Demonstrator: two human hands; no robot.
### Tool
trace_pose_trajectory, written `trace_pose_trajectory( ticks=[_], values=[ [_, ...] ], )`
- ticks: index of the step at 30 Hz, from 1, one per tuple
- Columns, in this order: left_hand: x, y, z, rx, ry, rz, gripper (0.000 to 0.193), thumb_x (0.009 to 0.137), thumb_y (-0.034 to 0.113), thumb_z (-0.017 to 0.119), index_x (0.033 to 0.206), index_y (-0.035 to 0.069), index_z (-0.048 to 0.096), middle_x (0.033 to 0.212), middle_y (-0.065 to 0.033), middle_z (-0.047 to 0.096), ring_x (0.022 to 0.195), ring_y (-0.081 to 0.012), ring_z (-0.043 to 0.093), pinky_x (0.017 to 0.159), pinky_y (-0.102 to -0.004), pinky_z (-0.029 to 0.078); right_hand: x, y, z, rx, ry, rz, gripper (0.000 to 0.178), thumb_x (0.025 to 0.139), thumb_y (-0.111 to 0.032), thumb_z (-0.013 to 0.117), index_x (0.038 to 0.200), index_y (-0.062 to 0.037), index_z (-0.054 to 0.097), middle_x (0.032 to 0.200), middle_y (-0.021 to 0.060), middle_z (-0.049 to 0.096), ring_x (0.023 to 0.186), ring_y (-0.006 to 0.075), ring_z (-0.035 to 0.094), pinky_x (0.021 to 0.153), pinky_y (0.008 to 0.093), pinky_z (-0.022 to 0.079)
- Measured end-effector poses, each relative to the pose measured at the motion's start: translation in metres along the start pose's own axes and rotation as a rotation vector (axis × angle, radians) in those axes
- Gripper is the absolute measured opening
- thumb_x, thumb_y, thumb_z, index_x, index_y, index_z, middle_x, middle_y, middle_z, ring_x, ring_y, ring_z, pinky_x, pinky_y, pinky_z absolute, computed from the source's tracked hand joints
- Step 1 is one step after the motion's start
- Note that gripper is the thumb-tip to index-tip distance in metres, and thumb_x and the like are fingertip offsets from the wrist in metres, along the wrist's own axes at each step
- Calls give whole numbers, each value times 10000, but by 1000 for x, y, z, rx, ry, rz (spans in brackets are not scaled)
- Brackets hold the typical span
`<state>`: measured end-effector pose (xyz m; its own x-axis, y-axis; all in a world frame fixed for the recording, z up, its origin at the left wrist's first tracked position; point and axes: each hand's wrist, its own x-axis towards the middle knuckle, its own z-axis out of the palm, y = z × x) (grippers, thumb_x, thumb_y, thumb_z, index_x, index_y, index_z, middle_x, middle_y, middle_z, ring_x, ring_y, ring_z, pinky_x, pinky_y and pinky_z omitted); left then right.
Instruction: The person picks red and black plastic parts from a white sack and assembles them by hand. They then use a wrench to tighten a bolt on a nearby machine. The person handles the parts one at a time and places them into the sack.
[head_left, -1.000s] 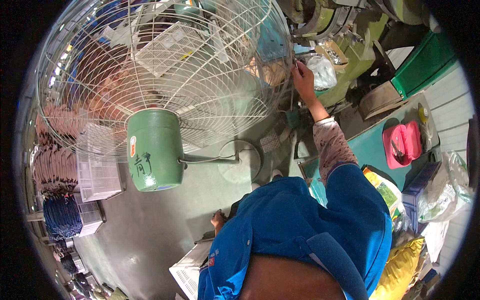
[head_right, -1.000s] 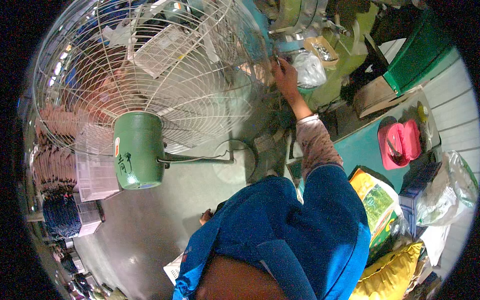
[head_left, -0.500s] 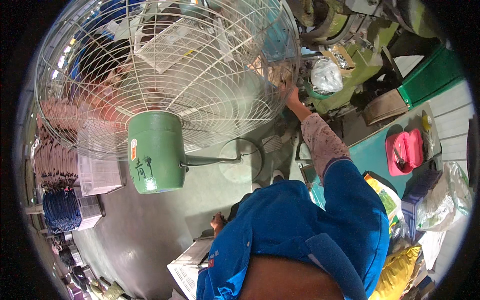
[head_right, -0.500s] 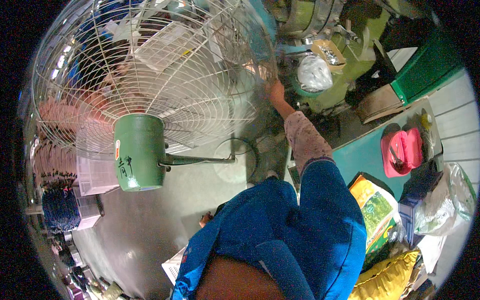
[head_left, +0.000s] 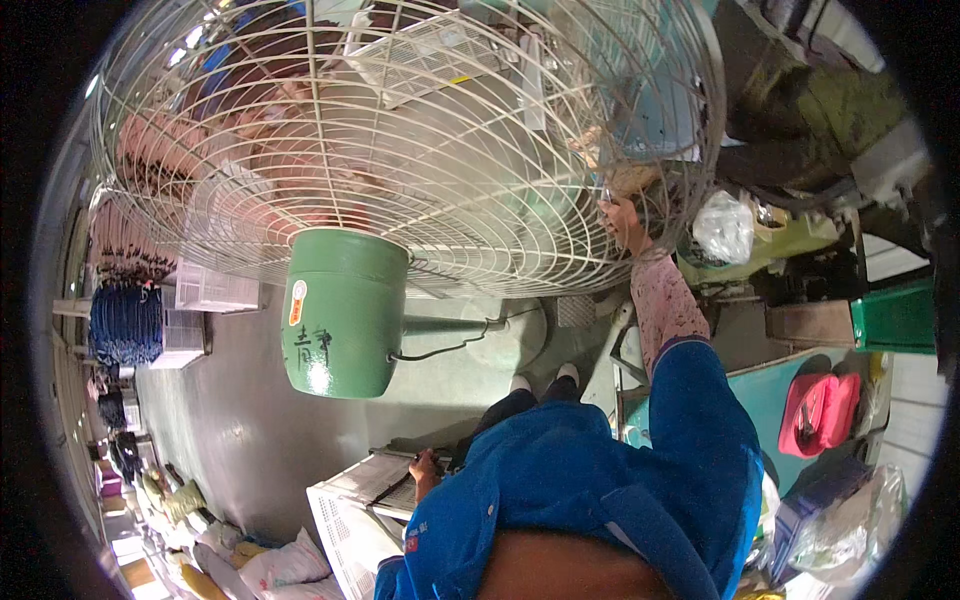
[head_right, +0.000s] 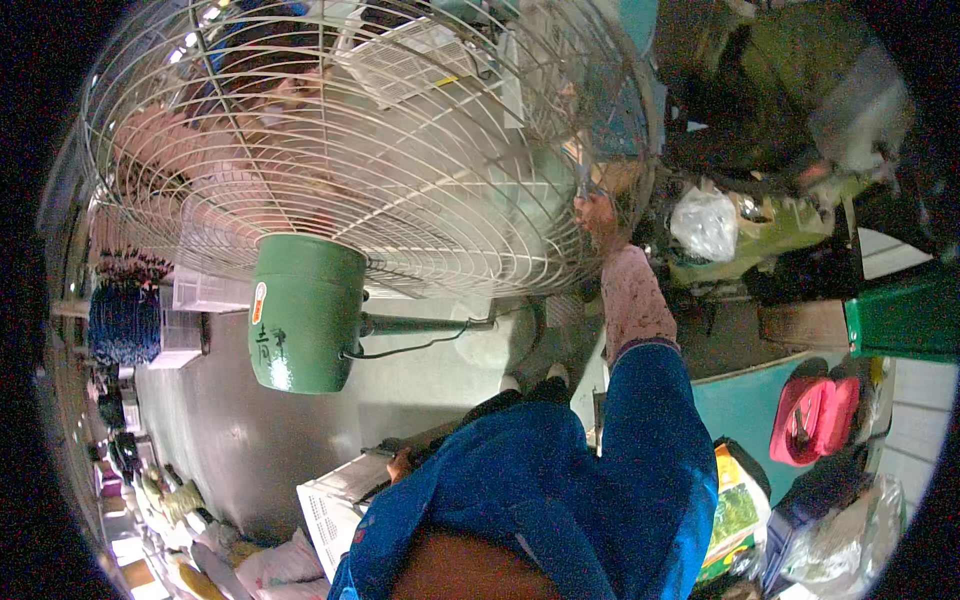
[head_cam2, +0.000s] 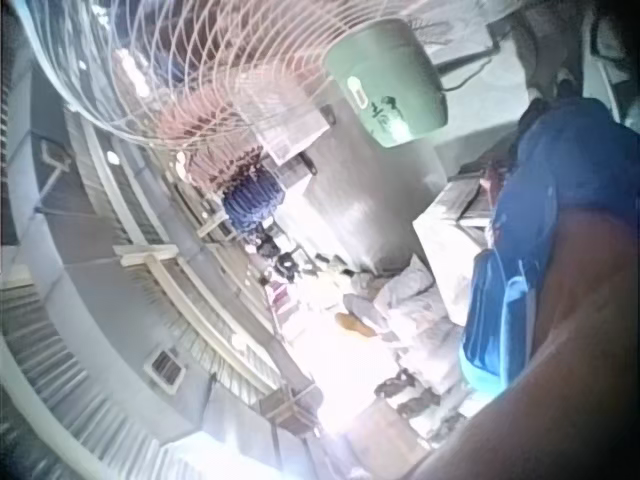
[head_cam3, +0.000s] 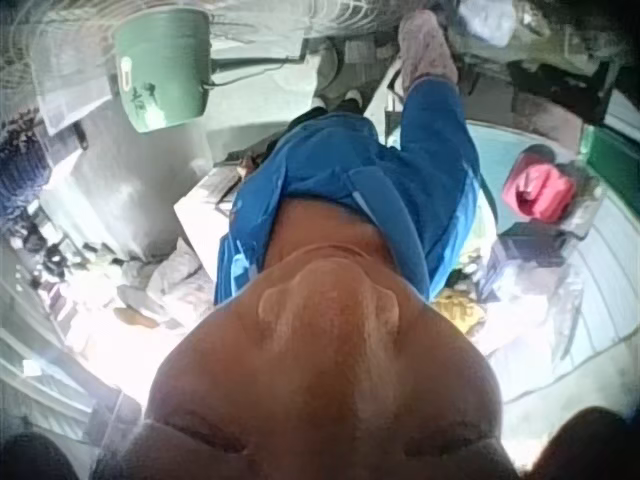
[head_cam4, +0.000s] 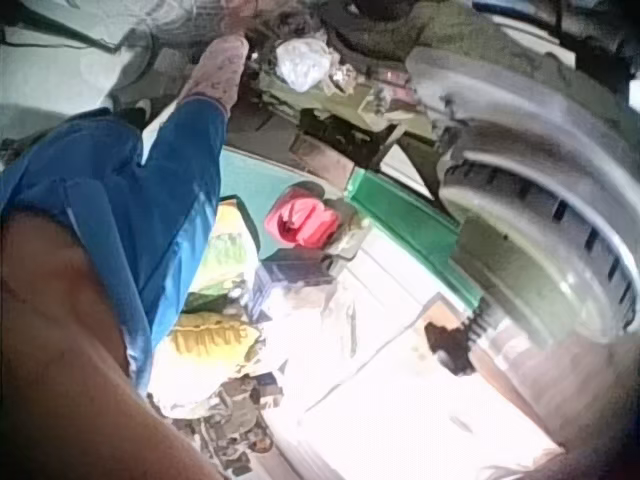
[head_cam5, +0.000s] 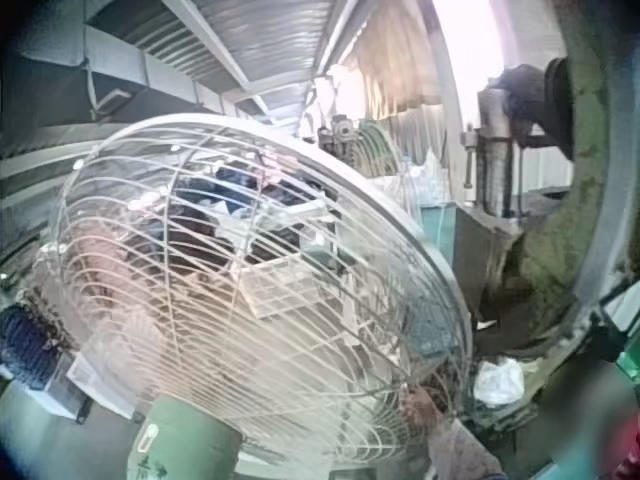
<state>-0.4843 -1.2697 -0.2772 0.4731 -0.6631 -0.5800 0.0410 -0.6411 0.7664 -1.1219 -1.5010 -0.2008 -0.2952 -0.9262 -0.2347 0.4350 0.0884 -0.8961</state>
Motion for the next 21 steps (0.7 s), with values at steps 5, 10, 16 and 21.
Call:
trace_pose_trajectory(
  ticks=[5,10,16,21],
  values=[
    [-18,15,3,-79,-78,-30,99,744,107,614,690,71,539,543,-28,490,393,-139,430,338,-272,317,44,11,-32,-59,-47,212,267,866,-198,540,1073,-29,530,703,52,543,427,107,424,389,257,344],
    [-17,-14,-10,-22,-134,142,104,757,112,602,684,73,539,524,-24,476,381,-135,421,336,-271,319,43,49,-32,134,-309,-143,280,882,-228,508,1088,-40,525,767,95,548,571,192,550,472,317,457],
    [-24,18,-11,63,-118,97,148,744,108,595,622,66,521,508,-18,459,375,-136,413,339,-273,312,90,97,-106,142,-680,-307,328,858,-294,536,1087,-60,515,1161,144,448,779,306,554,606,432,465],
    [6,56,25,-150,-103,-40,198,738,126,625,591,79,500,507,-7,452,387,-127,417,348,-272,314,63,113,-156,149,-284,-453,289,843,-295,559,942,-26,525,760,124,543,583,178,492,558,379,421]
  ],
)
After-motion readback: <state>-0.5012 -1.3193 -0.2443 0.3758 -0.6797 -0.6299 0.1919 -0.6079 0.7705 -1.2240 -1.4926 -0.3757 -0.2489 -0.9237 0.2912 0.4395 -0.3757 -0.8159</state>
